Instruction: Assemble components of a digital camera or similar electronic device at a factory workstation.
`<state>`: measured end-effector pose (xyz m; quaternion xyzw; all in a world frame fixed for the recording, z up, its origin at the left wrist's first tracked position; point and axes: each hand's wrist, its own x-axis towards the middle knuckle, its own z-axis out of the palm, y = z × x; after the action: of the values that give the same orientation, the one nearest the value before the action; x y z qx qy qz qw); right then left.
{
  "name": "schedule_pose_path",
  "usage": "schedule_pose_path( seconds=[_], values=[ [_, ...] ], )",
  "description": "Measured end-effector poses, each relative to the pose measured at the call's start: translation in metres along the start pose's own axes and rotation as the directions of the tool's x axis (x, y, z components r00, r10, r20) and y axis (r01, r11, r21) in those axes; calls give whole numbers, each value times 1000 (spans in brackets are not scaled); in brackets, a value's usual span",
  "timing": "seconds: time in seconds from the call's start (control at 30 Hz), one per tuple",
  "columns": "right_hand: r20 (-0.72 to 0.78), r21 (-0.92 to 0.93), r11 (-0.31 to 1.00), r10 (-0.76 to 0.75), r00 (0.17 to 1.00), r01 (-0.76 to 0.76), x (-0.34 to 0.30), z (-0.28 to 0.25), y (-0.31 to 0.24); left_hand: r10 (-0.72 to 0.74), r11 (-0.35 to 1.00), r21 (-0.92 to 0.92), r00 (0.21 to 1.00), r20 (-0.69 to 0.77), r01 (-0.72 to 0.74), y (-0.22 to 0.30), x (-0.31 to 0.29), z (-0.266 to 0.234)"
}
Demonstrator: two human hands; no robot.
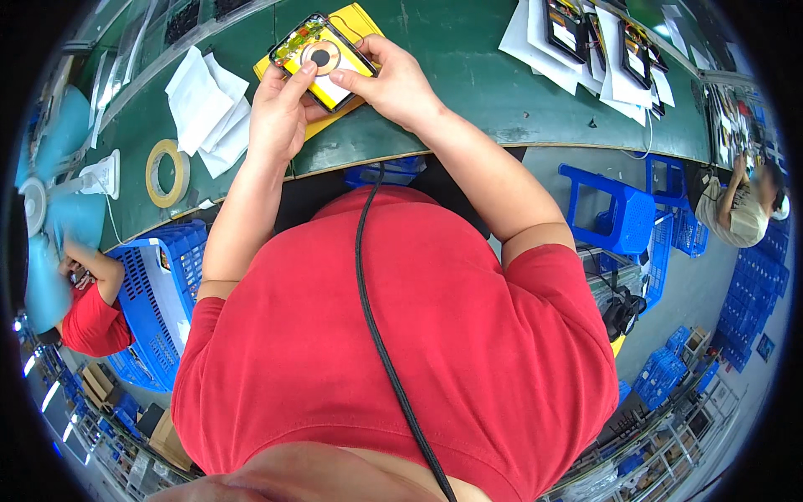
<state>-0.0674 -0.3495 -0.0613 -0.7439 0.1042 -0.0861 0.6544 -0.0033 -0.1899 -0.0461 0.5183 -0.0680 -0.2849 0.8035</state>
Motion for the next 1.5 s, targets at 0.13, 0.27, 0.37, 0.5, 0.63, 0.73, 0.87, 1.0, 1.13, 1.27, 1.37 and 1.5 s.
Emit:
schedule_pose_path(
  seconds=[0.13,0.27,0.37,0.5,0.63,0.73,0.87,1.0,1.13,1.27,1.37,1.5],
  values=[
    [-47,-271,960,-81,996,65,-6,2,-7,6,999,45,1000,-1,-6,-4,0,-4],
    [-11,-159,983,-90,996,87,-2,2,5,-20,995,94,999,-25,23,0,-1,-4],
    [82,68,996,-66,994,61,5,-5,3,-10,1000,-19,999,-36,10,11,9,-14],
    [270,-70,979,203,941,-191,8,-19,-21,0,986,167,999,51,-8,25,18,-25],
    [135,-696,650,-298,945,304,17,-22,-9,-23,958,287,998,63,3,11,25,-33],
    [83,-578,811,-54,995,92,23,-20,-18,-6,933,361,998,65,-18,2,26,-35],
    [121,-395,919,59,991,-6,34,-18,-9,44,675,734,998,51,-68,6,21,-28],
    [85,-343,939,58,995,-25,30,-16,-12,180,309,940,980,91,-143,13,15,-22],
    [169,-541,758,-326,930,364,20,-17,-2,428,-35,929,834,348,-369,10,14,-29],
    [285,-643,550,-474,833,533,9,-19,-6,375,-103,864,785,493,-493,11,12,-30],
    [327,-709,461,-456,828,534,3,-19,-5,353,-131,839,766,538,-528,7,11,-31],
    [358,-767,394,-393,847,507,-3,-18,-8,313,-201,827,766,562,-525,7,8,-28]
  ],
)
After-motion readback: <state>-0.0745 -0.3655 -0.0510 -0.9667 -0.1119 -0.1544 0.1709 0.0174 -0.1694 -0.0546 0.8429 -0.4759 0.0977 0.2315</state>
